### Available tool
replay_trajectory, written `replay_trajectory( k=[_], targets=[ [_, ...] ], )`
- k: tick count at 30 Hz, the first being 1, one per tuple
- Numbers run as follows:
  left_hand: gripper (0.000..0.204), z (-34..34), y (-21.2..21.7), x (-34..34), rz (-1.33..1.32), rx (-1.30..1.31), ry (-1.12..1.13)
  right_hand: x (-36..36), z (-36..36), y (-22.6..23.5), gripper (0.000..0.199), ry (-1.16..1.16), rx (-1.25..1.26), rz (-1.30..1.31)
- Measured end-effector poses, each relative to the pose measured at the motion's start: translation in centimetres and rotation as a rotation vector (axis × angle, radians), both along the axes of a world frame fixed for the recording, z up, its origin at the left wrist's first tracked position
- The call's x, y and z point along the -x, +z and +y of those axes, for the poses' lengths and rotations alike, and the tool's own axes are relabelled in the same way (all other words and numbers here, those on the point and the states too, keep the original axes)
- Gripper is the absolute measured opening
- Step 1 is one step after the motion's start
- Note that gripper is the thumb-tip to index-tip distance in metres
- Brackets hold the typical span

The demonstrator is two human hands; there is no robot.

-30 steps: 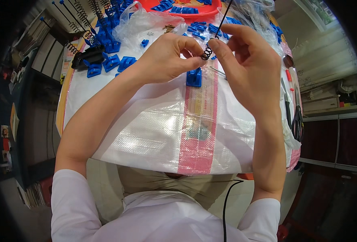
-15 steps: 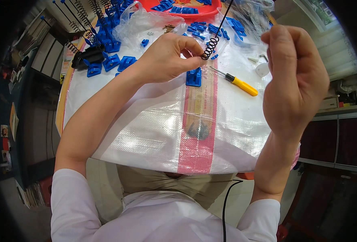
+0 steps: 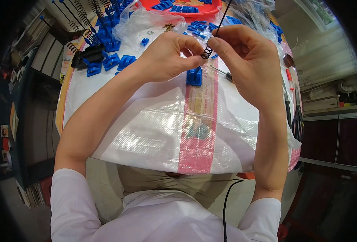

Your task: The recorder is assembling small electronic components by threading coiled wire through blue plastic clips and applying glue.

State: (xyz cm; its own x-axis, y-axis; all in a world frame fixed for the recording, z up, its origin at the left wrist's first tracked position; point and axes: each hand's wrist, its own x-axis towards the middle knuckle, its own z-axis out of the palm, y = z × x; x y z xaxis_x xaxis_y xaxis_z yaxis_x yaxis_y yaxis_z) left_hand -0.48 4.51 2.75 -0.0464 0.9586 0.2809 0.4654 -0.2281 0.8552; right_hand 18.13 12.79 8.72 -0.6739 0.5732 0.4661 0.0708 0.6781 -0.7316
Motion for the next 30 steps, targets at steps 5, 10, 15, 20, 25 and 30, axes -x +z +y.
replay_trajectory(
  k=[5,10,15,20,25,30],
  targets=[
    [0.015,0.0,0.3,-0.01,0.018,-0.001,-0.007,0.22,0.33,-0.36,0.018,-0.002,-0.016,0.035],
    [0.019,0.19,0.15,0.17,0.003,0.005,0.006,0.2,0.33,-0.46,0.018,-0.023,-0.036,0.028],
    [0.02,0.15,0.31,0.23,-0.032,0.026,-0.008,0.16,0.18,-0.28,0.018,-0.032,-0.043,0.016],
    [0.019,0.11,0.17,0.33,-0.067,0.065,-0.036,0.0,0.24,-0.26,0.018,-0.027,-0.09,-0.028],
    [0.015,0.07,0.16,0.19,-0.081,0.104,-0.032,-0.1,0.07,-0.12,0.017,-0.011,-0.034,-0.038],
    [0.016,0.16,0.1,0.35,-0.03,0.095,-0.025,-0.12,0.01,-0.01,0.017,-0.018,-0.042,-0.051]
  ],
)
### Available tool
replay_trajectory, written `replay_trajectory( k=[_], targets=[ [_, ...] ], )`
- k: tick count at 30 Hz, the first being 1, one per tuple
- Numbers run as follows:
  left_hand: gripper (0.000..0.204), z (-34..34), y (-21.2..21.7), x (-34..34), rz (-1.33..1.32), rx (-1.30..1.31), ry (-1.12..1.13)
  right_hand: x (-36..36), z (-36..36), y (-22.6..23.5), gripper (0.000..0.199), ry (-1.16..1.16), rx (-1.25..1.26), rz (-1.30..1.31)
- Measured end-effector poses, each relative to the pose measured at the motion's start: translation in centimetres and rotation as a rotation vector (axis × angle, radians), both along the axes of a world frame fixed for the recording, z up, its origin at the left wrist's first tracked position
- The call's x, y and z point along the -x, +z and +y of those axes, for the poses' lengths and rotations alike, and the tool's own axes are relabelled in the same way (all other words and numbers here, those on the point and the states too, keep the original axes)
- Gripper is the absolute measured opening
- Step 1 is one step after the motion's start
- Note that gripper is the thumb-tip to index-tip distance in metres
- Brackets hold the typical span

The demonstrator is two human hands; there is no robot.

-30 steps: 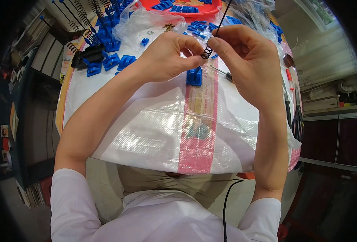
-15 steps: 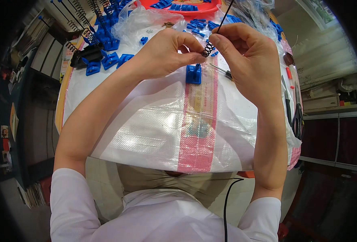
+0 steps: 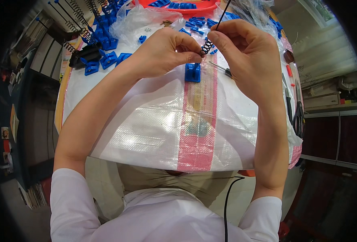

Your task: The recorder is assembling small electronic components by threading coiled wire through blue plastic clips and applying glue.

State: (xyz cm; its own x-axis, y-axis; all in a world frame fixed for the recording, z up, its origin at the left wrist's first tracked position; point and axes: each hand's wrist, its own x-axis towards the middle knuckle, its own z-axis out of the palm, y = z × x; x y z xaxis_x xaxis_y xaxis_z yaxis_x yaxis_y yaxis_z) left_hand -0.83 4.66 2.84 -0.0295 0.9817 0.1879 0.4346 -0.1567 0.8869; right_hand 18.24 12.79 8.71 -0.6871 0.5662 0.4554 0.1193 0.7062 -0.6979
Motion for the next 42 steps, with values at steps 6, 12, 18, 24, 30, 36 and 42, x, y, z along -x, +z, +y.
replay_trajectory(
  k=[6,12,18,24,30,36,42],
  targets=[
    [0.016,-0.1,0.1,0.0,0.033,-0.012,-0.008,0.0,0.0,0.0,0.017,-0.005,0.01,-0.003],
    [0.017,-0.1,0.0,0.0,0.019,-0.009,-0.014,0.0,0.0,0.1,0.018,-0.001,0.001,-0.011],
    [0.018,0.0,-0.2,0.0,0.01,-0.011,-0.02,-0.1,0.0,0.1,0.018,-0.011,-0.002,-0.012],
    [0.025,0.0,0.4,1.2,0.069,-0.003,-0.057,0.0,0.0,-0.1,0.018,0.004,-0.009,0.012],
    [0.033,-0.4,-0.4,0.1,0.106,0.114,-0.036,0.3,-0.1,-0.6,0.02,-0.001,-0.001,0.038],
    [0.035,-1.0,-2.8,-0.8,-0.174,0.057,0.077,0.1,-0.2,-0.6,0.021,-0.002,-0.023,0.038],
    [0.027,-1.0,-3.3,-0.9,-0.298,0.063,0.057,-1.1,-0.1,-2.3,0.023,-0.051,0.003,0.114]
  ],
)
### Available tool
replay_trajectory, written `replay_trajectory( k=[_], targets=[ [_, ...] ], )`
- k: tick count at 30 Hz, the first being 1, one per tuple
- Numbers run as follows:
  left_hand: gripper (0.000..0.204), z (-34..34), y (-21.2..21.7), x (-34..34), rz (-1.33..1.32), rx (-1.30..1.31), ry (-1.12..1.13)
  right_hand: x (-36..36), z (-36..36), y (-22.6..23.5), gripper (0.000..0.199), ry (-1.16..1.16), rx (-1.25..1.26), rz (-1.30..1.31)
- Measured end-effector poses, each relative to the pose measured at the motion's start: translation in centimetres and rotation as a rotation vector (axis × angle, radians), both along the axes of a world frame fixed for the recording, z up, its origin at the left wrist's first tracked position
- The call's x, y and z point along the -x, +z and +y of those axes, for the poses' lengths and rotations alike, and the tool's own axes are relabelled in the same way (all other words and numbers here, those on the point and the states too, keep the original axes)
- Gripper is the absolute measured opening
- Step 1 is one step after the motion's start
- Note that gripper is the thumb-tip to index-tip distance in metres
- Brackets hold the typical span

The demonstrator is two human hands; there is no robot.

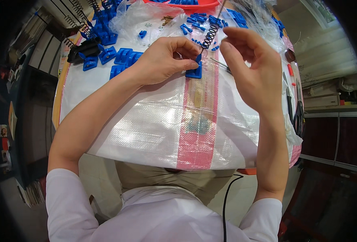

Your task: The recorder is assembling small electronic components by threading coiled wire through blue plastic clips and applying glue.

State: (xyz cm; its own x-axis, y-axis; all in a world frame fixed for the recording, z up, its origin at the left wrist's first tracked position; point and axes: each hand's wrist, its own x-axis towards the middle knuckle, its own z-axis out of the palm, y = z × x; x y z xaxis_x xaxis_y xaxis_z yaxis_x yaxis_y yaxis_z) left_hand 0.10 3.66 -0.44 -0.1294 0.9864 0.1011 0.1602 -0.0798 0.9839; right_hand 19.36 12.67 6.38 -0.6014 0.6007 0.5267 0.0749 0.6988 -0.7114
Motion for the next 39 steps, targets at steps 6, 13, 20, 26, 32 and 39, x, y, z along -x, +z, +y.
replay_trajectory(
  k=[6,13,20,26,32,39],
  targets=[
    [0.022,-0.3,0.1,-0.3,-0.079,0.046,0.029,-0.5,-0.3,-5.4,0.028,0.057,0.423,-0.03],
    [0.021,-0.3,0.0,0.0,-0.035,0.02,-0.001,-0.1,-1.1,-6.3,0.026,0.08,0.554,-0.06],
    [0.021,-0.4,-0.1,0.0,-0.001,-0.017,-0.005,0.0,-1.4,-6.1,0.025,0.064,0.497,-0.056],
    [0.02,-0.4,-0.3,0.0,-0.024,-0.033,-0.013,0.0,-1.5,-6.0,0.024,0.047,0.443,-0.077],
    [0.019,-0.4,-0.2,-0.1,-0.036,-0.008,0.001,0.3,-1.4,-6.3,0.022,0.046,0.465,-0.047],
    [0.019,-0.5,-0.4,-0.2,-0.023,0.003,0.025,0.6,-1.4,-6.2,0.021,0.025,0.438,-0.065]
  ],
)
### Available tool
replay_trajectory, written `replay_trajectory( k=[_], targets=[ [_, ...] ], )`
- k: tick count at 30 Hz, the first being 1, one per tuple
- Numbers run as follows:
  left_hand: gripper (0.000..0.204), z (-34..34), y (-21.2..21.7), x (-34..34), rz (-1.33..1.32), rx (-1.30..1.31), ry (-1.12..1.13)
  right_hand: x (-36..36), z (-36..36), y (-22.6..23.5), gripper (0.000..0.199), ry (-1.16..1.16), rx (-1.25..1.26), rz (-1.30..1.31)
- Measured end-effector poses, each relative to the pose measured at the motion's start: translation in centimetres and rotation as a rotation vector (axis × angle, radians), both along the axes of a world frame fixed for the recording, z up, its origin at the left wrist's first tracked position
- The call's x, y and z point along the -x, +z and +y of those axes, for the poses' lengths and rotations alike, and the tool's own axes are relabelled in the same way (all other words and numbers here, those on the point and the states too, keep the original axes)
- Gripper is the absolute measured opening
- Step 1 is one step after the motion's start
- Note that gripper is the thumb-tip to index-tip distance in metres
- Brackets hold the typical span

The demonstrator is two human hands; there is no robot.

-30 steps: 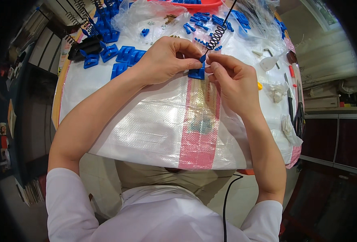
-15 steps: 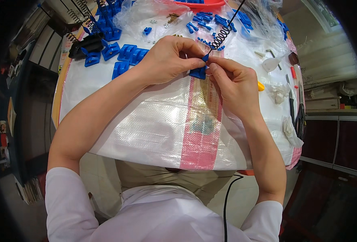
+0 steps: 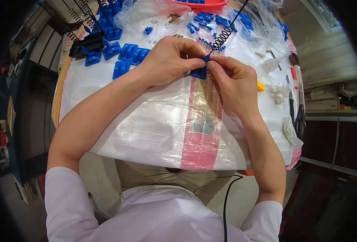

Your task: The recorder is assembling small electronic components by threading coiled wire through blue plastic clips and applying glue.

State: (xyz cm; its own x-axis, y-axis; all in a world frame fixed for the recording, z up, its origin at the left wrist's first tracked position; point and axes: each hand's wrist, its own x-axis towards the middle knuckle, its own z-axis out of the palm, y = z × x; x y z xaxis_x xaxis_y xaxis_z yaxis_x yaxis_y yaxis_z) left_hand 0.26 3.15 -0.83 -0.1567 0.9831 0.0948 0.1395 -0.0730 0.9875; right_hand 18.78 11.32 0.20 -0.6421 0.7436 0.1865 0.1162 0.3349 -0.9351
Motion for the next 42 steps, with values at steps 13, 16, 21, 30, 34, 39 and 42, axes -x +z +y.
replay_trajectory(
  k=[13,16,21,30,34,39,42],
  targets=[
    [0.018,-0.06,-0.14,-0.11,-0.021,-0.012,0.007,0.2,0.11,-0.27,0.02,-0.026,-0.042,-0.006],
    [0.018,-0.08,-0.09,-0.15,-0.022,-0.012,0.007,0.23,0.11,-0.33,0.02,-0.029,-0.054,-0.01],
    [0.021,-0.1,-0.04,-0.15,0.0,-0.024,0.011,0.14,0.08,-0.26,0.02,-0.029,-0.062,-0.019],
    [0.024,-0.26,0.22,-0.28,0.029,-0.021,0.023,0.08,0.03,-0.21,0.018,-0.027,-0.09,-0.021],
    [0.024,-0.26,0.12,-0.21,0.026,-0.015,0.025,0.1,0.06,-0.53,0.019,-0.038,-0.091,0.014],
    [0.026,-0.15,-0.13,-0.17,0.015,-0.044,0.015,0.21,0.03,-0.69,0.019,-0.049,-0.035,0.064],
    [0.026,-0.19,-0.13,-0.21,-0.01,-0.05,0.008,0.1,-0.05,-0.27,0.02,0.0,-0.015,0.029]
  ],
)
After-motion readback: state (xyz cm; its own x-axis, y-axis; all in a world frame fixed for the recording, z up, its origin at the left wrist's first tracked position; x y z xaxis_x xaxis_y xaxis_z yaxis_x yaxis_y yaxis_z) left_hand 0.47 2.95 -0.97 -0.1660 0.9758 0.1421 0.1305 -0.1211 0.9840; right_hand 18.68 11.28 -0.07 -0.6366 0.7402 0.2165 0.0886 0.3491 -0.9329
